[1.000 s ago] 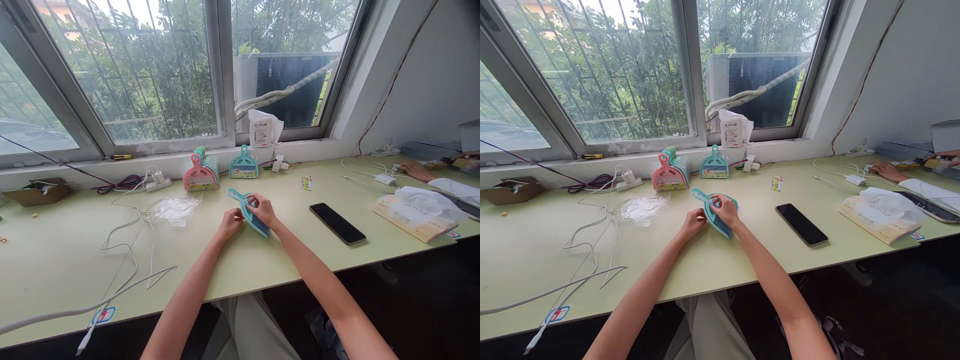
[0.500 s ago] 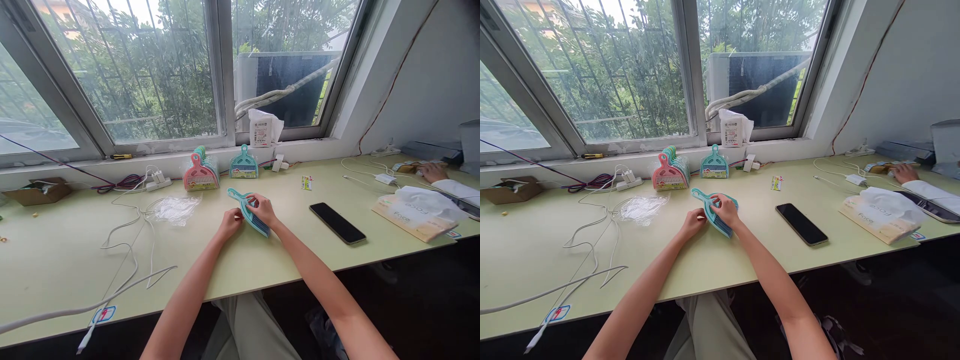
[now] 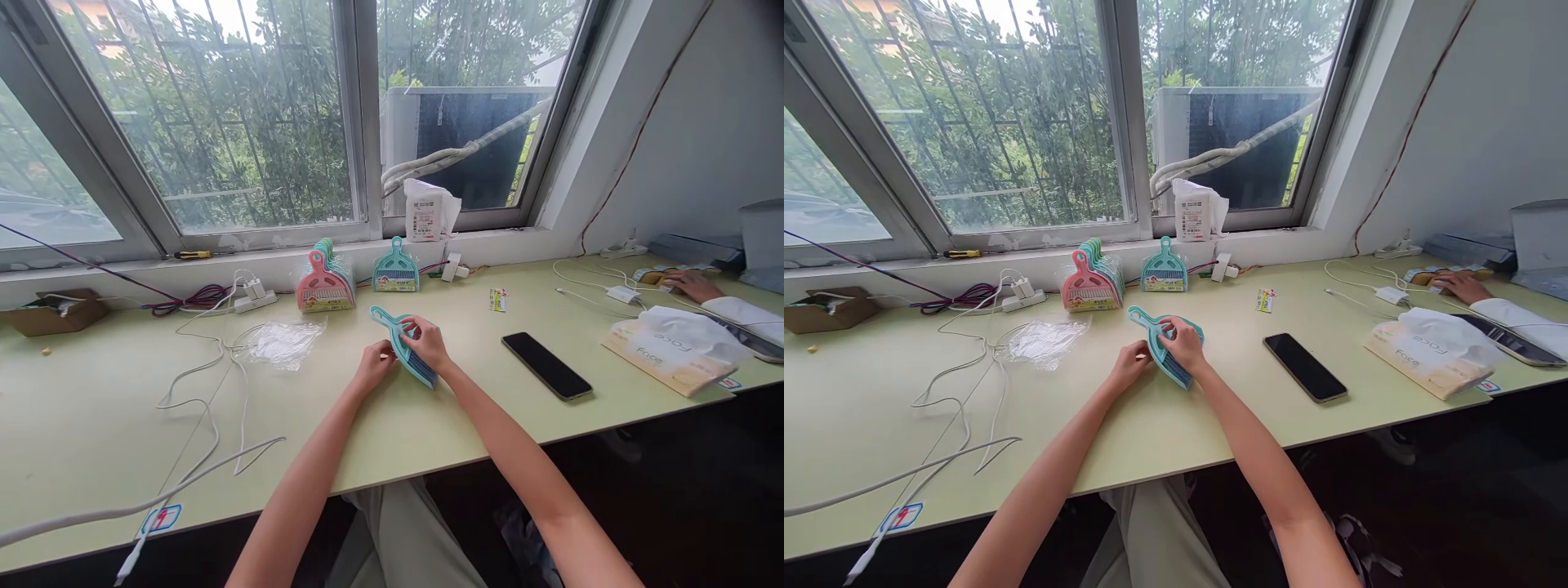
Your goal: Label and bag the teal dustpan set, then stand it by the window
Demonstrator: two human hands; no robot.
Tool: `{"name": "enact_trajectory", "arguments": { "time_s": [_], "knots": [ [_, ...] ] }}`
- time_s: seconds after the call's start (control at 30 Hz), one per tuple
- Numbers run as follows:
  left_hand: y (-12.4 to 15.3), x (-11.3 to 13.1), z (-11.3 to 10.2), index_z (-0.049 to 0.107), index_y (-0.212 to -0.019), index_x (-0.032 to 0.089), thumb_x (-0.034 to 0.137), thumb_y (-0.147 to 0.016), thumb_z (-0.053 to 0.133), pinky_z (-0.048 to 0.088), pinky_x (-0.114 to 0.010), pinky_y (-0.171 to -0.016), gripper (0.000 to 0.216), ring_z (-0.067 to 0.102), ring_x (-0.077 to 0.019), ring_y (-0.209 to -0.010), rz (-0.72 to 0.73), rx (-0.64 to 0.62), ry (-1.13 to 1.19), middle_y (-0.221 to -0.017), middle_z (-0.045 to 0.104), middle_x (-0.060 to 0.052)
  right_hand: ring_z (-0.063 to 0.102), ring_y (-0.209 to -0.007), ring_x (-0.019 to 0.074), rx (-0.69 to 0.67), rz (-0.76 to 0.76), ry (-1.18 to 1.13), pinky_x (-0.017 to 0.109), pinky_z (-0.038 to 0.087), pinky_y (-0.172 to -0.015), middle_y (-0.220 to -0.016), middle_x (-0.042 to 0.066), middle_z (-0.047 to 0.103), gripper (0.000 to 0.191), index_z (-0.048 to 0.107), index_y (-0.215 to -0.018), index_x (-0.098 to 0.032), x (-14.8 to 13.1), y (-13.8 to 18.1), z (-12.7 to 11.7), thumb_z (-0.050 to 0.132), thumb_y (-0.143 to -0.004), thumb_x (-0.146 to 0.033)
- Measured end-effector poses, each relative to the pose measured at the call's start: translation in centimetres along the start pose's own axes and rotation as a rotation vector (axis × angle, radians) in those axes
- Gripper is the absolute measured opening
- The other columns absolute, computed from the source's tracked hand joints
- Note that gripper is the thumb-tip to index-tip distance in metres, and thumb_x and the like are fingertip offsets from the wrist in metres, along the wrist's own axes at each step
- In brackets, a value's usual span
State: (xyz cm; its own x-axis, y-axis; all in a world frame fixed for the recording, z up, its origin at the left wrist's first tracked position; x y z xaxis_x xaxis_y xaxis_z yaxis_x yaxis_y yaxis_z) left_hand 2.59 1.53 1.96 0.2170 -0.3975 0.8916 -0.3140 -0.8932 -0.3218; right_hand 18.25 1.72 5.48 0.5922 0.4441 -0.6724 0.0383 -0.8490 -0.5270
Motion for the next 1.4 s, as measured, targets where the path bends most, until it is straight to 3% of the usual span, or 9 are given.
{"name": "enact_trajectory", "arguments": {
  "time_s": [0.17, 0.43, 0.63, 0.77, 0.9, 1.03, 1.13, 1.27, 1.4],
  "knots": [
    [0.0, 0.7, 0.6, 0.055, -0.114, 0.019, 0.042, -0.081, 0.046, 0.050, -0.038, -0.086, 0.041, 0.063, -0.0200, -0.092, -0.241, -0.140, 0.428, -0.094, 0.066, -0.006, 0.052, -0.058, 0.0124, 0.105, 0.042, -0.027, 0.027, 0.046, -0.067, -0.085, 0.000, 0.068, 0.027, 0.062, -0.101, -0.024, -0.7, 0.3, -0.3, 0.058, -0.074, -0.026],
    [0.7, 2.3, 1.3, 0.040, -0.127, 0.026, 0.046, -0.079, 0.054, 0.049, -0.039, -0.087, 0.054, 0.059, -0.0231, -0.103, -0.262, -0.195, 0.414, -0.113, 0.059, -0.007, 0.045, -0.054, 0.0108, 0.194, 0.083, -0.177, 0.025, 0.044, -0.060, -0.083, -0.001, 0.064, 0.027, 0.062, -0.099, -0.023, -0.6, 0.4, 0.2, 0.060, -0.073, -0.030],
    [0.3, 1.4, 0.9, 0.045, -0.115, 0.024, 0.034, -0.073, 0.053, 0.052, -0.035, -0.076, 0.044, 0.061, -0.0199, -0.087, -0.346, -0.067, 0.474, -0.094, 0.061, -0.002, 0.047, -0.056, 0.0102, 0.084, 0.108, -0.356, 0.025, 0.045, -0.061, -0.088, 0.000, 0.064, 0.030, 0.060, -0.102, -0.024, 0.1, 0.0, 0.5, 0.059, -0.075, -0.037],
    [-0.2, 0.8, -0.9, 0.052, -0.104, 0.024, 0.034, -0.069, 0.052, 0.050, -0.028, -0.065, 0.036, 0.059, -0.0165, -0.075, -0.349, 0.103, 0.529, -0.081, 0.059, 0.000, 0.051, -0.059, 0.0108, 0.215, 0.180, -0.422, 0.025, 0.046, -0.061, -0.089, 0.001, 0.064, 0.029, 0.057, -0.090, -0.021, 2.2, -0.7, -0.7, 0.060, -0.074, -0.045],
    [-0.5, 0.0, -2.8, 0.056, -0.102, 0.024, 0.041, -0.068, 0.057, 0.047, -0.025, -0.060, 0.038, 0.059, -0.0157, -0.070, -0.389, 0.195, 0.567, -0.083, 0.061, 0.000, 0.056, -0.065, 0.0138, 0.453, 0.363, -0.258, 0.028, 0.047, -0.067, -0.085, 0.003, 0.065, 0.027, 0.057, -0.083, -0.020, 7.0, -1.4, -3.3, 0.059, -0.074, -0.045],
    [-0.9, -0.8, -3.9, 0.056, -0.100, 0.025, 0.031, -0.062, 0.061, 0.046, -0.023, -0.058, 0.038, 0.056, -0.0124, -0.066, -0.394, 0.263, 0.579, -0.081, 0.059, 0.002, 0.060, -0.078, 0.0183, 0.536, 0.538, -0.027, 0.032, 0.046, -0.078, -0.094, 0.008, 0.067, 0.026, 0.060, -0.090, -0.017, 12.1, -1.8, -6.2, 0.050, -0.079, -0.039],
    [-1.2, -1.4, -4.0, 0.056, -0.098, 0.025, 0.026, -0.061, 0.058, 0.045, -0.021, -0.053, 0.037, 0.053, -0.0104, -0.061, -0.405, 0.290, 0.608, -0.078, 0.057, 0.003, 0.056, -0.101, 0.0225, 0.468, 0.574, 0.240, 0.035, 0.041, -0.090, -0.110, 0.012, 0.064, 0.030, 0.060, -0.105, -0.016, 14.8, -2.3, -8.3, 0.043, -0.083, -0.029],
    [-1.6, -1.8, -4.0, 0.057, -0.098, 0.023, 0.023, -0.059, 0.058, 0.046, -0.021, -0.051, 0.039, 0.053, -0.0111, -0.060, -0.421, 0.272, 0.639, -0.077, 0.057, 0.002, 0.029, -0.133, 0.0286, 0.358, 0.672, 0.595, 0.045, 0.026, -0.105, -0.141, 0.018, 0.040, 0.051, 0.044, -0.131, -0.011, 17.3, -3.0, -10.0, 0.048, -0.083, -0.027],
    [-1.7, -1.9, -3.9, 0.057, -0.100, 0.023, 0.023, -0.060, 0.057, 0.046, -0.023, -0.049, 0.040, 0.056, -0.0139, -0.060, -0.456, 0.241, 0.641, -0.075, 0.058, 0.001, 0.012, -0.140, 0.0312, 0.234, 0.809, 0.741, 0.058, 0.011, -0.107, -0.150, 0.021, 0.024, 0.056, 0.035, -0.139, -0.009, 18.9, -3.7, -10.0, 0.041, -0.089, -0.034]
  ]
}}
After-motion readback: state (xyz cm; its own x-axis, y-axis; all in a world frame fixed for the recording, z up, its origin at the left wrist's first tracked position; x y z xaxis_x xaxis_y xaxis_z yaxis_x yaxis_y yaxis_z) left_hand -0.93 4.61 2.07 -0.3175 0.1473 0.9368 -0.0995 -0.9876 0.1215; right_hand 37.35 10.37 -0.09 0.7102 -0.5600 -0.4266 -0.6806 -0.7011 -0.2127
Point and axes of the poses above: each hand's wrist, its own y-axis away from the middle knuckle, its own z-axis out of the palm, x = y × z, the point moved 3 cm from there along -y, towards the middle knuckle
